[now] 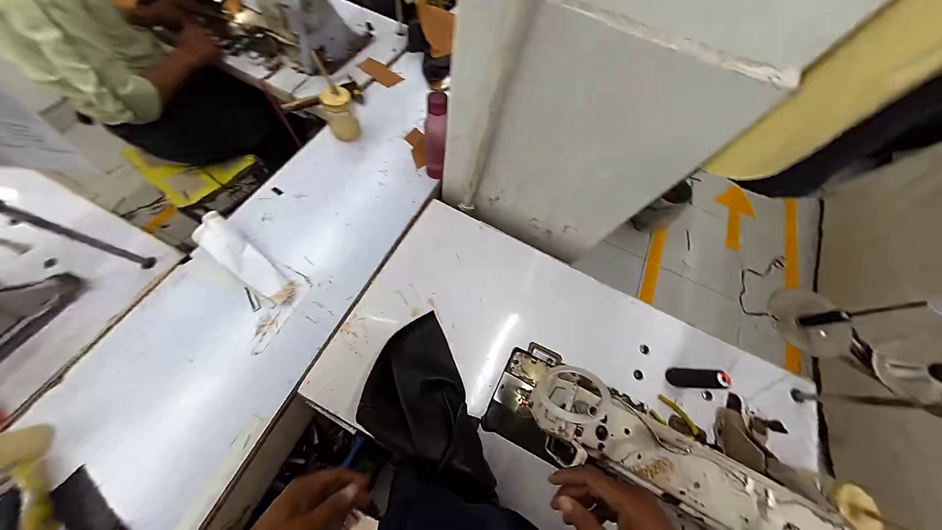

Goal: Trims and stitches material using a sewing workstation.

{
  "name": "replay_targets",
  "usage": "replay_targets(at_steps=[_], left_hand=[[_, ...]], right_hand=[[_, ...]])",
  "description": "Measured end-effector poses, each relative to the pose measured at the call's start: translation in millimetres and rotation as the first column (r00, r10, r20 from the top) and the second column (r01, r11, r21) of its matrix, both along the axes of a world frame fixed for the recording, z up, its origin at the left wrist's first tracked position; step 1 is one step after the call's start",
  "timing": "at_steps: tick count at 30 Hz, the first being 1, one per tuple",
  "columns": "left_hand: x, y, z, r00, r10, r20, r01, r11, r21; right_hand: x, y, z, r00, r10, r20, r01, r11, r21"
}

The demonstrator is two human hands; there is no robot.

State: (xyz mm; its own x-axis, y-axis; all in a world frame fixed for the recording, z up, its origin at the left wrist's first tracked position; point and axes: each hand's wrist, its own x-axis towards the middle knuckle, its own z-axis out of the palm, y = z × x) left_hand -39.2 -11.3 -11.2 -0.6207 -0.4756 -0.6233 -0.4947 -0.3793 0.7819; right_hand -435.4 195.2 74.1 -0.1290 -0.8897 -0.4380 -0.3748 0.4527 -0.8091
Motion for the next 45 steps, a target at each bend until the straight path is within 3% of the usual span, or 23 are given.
replay_targets(at_steps=[3,5,8,12,15,17,20,23,25,38,45], left_hand=[[-119,-24,-30,0.967,-0.119,0.224,0.188,0.928,-0.323],[-177,-19,-44,0.886,-0.242,0.396,0.393,0.845,-0.363],[-216,11,-75,0.778,-0.316,0.542,0.555,0.750,-0.359],[-211,36,-107,0.788,-0.219,0.576,0.532,0.714,-0.456],[-211,41,-114,0.803,-0.192,0.565,0.520,0.689,-0.505],[-215,42,-116,0.786,-0.194,0.587,0.548,0.658,-0.515],[-220,42,-115,0.733,-0.215,0.645,0.610,0.627,-0.484],[-226,45,-110,0.672,-0.266,0.691,0.676,0.602,-0.425],[-228,46,-110,0.662,-0.285,0.693,0.687,0.600,-0.409],[-218,46,-115,0.817,-0.184,0.546,0.477,0.748,-0.462],[-219,46,-119,0.815,-0.204,0.543,0.504,0.711,-0.490]], right_hand=[[12,12,-23,0.994,-0.016,0.104,0.015,1.000,0.017],[16,23,-48,0.989,-0.022,0.148,0.019,1.000,0.016],[18,44,-101,0.986,-0.083,0.143,0.073,0.995,0.075],[26,52,-165,0.986,-0.141,0.090,0.126,0.979,0.158],[28,57,-192,0.974,-0.188,-0.128,0.208,0.963,0.170],[26,69,-201,0.904,-0.273,-0.329,0.328,0.937,0.124],[16,103,-208,0.724,-0.414,-0.552,0.451,0.889,-0.076],[0,146,-213,0.585,-0.446,-0.678,0.502,0.855,-0.129],[-10,168,-218,0.556,-0.414,-0.721,0.512,0.854,-0.096],[-41,196,-203,0.627,-0.227,-0.746,0.361,0.932,0.020],[11,119,-200,0.781,-0.130,-0.611,0.080,0.991,-0.109]])
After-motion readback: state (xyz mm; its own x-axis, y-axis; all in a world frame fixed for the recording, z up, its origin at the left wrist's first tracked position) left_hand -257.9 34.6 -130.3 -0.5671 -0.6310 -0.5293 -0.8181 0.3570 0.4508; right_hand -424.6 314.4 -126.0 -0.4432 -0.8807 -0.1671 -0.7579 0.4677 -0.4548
